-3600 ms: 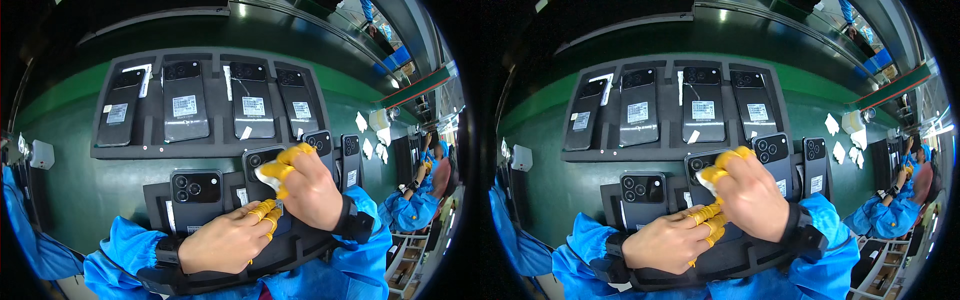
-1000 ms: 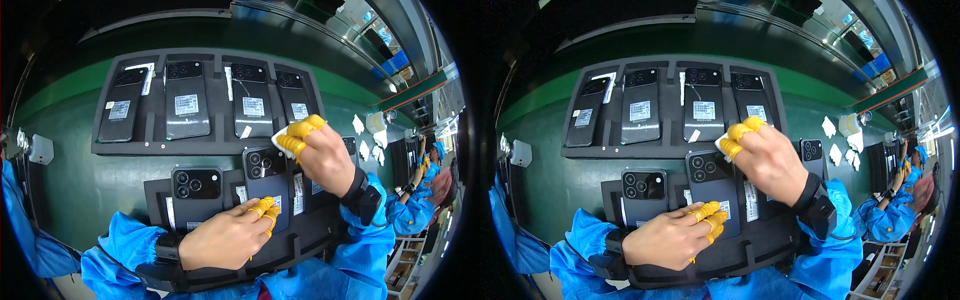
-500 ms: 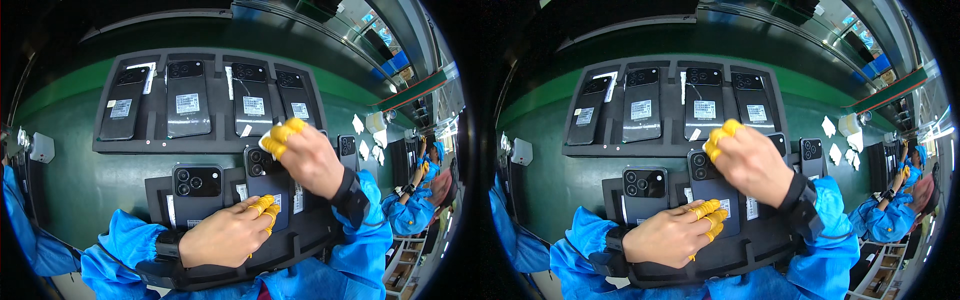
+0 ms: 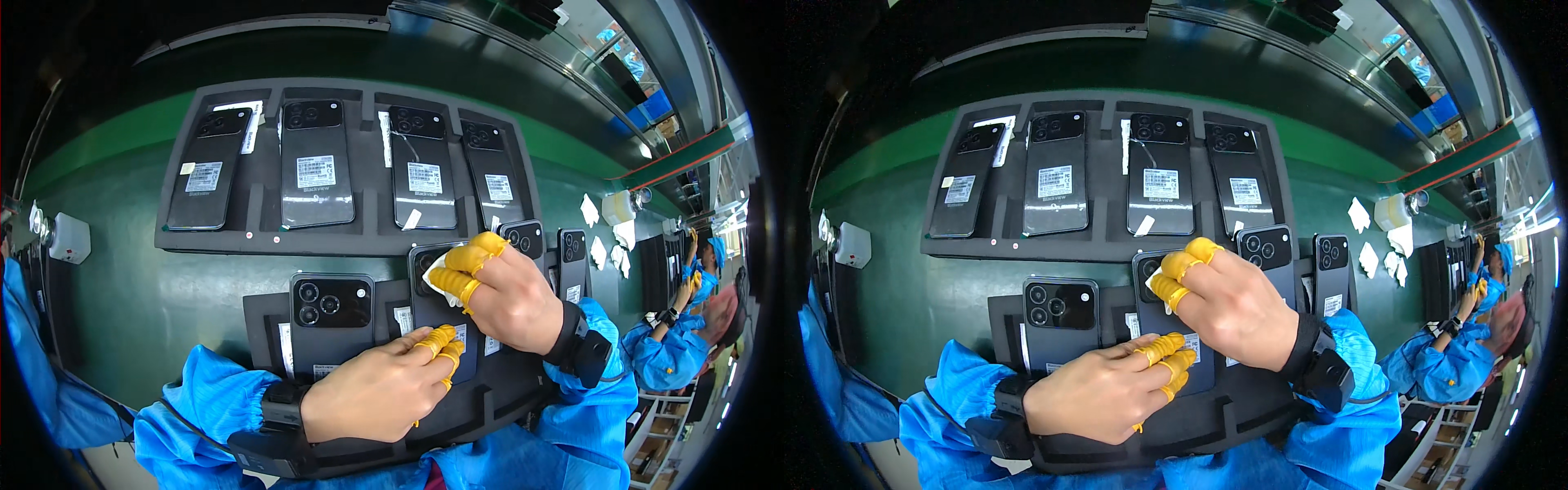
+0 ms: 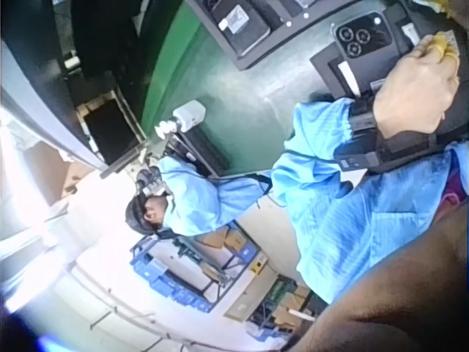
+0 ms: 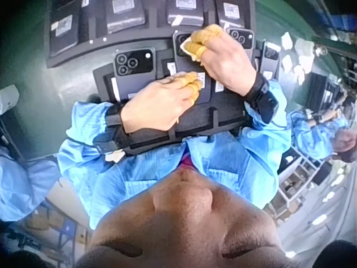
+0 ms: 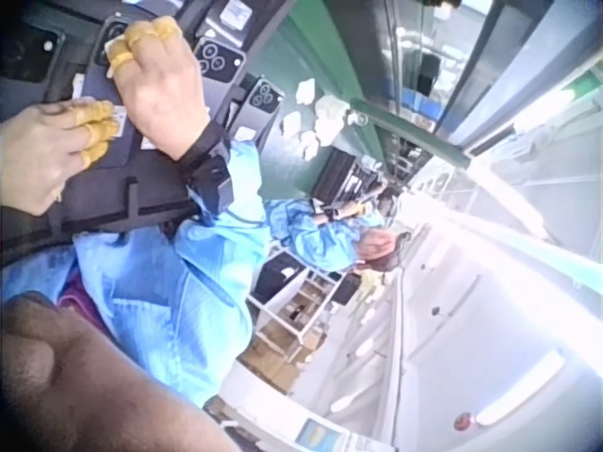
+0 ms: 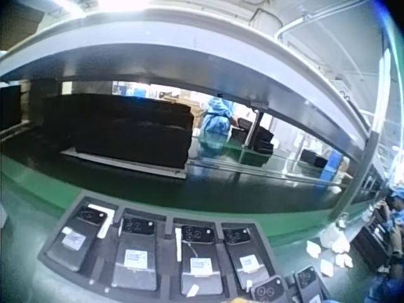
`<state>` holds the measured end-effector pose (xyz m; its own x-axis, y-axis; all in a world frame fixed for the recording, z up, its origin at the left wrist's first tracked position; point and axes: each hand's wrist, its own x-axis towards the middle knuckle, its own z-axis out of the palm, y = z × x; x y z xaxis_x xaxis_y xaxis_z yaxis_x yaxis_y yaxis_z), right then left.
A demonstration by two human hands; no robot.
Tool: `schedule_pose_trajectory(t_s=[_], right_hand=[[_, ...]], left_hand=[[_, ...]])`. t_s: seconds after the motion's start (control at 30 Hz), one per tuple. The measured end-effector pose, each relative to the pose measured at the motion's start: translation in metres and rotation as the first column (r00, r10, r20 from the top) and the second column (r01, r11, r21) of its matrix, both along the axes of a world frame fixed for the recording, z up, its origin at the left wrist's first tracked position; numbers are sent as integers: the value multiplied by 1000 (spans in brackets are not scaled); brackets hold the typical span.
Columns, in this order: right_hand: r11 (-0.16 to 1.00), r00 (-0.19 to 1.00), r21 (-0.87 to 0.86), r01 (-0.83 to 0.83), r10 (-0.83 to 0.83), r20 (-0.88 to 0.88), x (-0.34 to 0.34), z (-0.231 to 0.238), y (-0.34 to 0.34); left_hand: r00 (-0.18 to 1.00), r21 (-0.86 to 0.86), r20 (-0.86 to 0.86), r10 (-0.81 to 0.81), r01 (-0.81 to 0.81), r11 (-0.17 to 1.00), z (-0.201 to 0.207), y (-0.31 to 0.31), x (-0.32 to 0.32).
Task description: Inspecting and cleaning the rear cameras and bodies of several smartphones on an assembly line.
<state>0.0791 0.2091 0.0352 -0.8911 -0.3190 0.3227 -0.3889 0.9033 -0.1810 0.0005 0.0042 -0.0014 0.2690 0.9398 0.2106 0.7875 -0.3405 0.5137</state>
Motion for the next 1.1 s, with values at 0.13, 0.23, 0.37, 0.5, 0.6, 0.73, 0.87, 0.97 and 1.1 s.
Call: schedule_pose_trajectory(t_s=[0.13,0.23,0.37,0.5,0.6,0.73,0.87,0.97,1.1], right_hand=[[998,996,54,-38,42,-80,-13,-7,-3],[954,985,274,123,-84,-149,-33,1,19],[955,973,222,198,-164,-161,-30,17,28],[996,995,-48,-71,67,-78,-23,2,11],[994,998,111,-10,16,-54,-16,8,6],[944,983,277,182,-185,-13,9,16,36],[977,982,97,190,-188,-21,14,23,19],[993,992,-5,122,-122,-37,10,17,12],[950,963,166,265,-270,7,23,21,21]], left_hand=[[999,94,-17,49,-47,994,-3,1,1],[999,51,-14,33,-32,998,1,1,1],[998,36,-33,46,-45,998,1,2,1],[999,13,-27,38,-38,999,0,1,2],[1000,-3,6,21,-21,1000,-1,0,0],[999,-19,-18,40,-40,999,2,0,0],[999,-46,-44,9,-11,999,5,2,1],[999,-14,-38,28,-28,999,2,0,1],[999,-5,-20,45,-45,999,2,1,1]])
